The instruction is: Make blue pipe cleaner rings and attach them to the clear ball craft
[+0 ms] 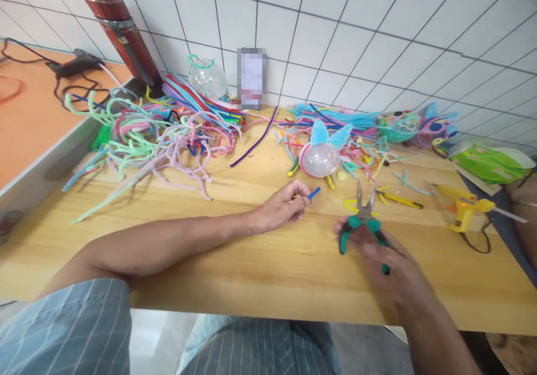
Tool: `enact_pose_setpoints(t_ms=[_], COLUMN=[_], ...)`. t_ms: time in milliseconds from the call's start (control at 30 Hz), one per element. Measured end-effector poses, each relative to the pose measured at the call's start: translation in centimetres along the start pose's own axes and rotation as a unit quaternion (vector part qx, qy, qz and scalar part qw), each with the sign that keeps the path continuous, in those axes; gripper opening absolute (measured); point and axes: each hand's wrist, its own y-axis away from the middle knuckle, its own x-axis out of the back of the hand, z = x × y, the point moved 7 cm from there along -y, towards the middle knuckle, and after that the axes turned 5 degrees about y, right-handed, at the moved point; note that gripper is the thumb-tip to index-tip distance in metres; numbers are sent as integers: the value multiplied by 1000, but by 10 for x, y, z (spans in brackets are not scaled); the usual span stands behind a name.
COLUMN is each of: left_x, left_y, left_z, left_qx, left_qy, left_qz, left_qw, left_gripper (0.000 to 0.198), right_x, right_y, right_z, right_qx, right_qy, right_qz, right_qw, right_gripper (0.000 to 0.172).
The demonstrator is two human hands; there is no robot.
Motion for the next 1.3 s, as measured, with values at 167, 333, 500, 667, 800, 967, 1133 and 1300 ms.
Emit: enact_pose_setpoints(t_ms=[167,333,500,667,800,967,1133,1300], left_x=[6,1,1,-8,-40,-96,-137,-178], left_y=[1,-2,1,9,10,-30,-124,-174], left_z=[2,-5,1,0,-25,-65,-67,-58], left_qx=[7,32,-4,72,220,339,251,184], left_qy=[-26,-11,-18,-1,77,86,13,-7], left_qz=[25,8,21,-28,-95,-107,-61,-67], left_qw=[999,999,1000,997,968,931,966,981], left_gripper=[20,16,18,24,26,15,21,21], right_x=[63,84,76,83,77,75,107,144], right_y=[-10,3,27,31,20,27,71,140], right_z=[-36,-46,-51,-54,-23,6,17,16], right_qx=[136,144,159,182,106,63,78,143], right_qy=[41,-3,10,25,-31,-85,-91,14], right_qz=[148,172,187,222,163,142,180,262], right_qw=[979,975,969,958,980,984,976,954], right_gripper=[30,23,21,27,34,37,35,32])
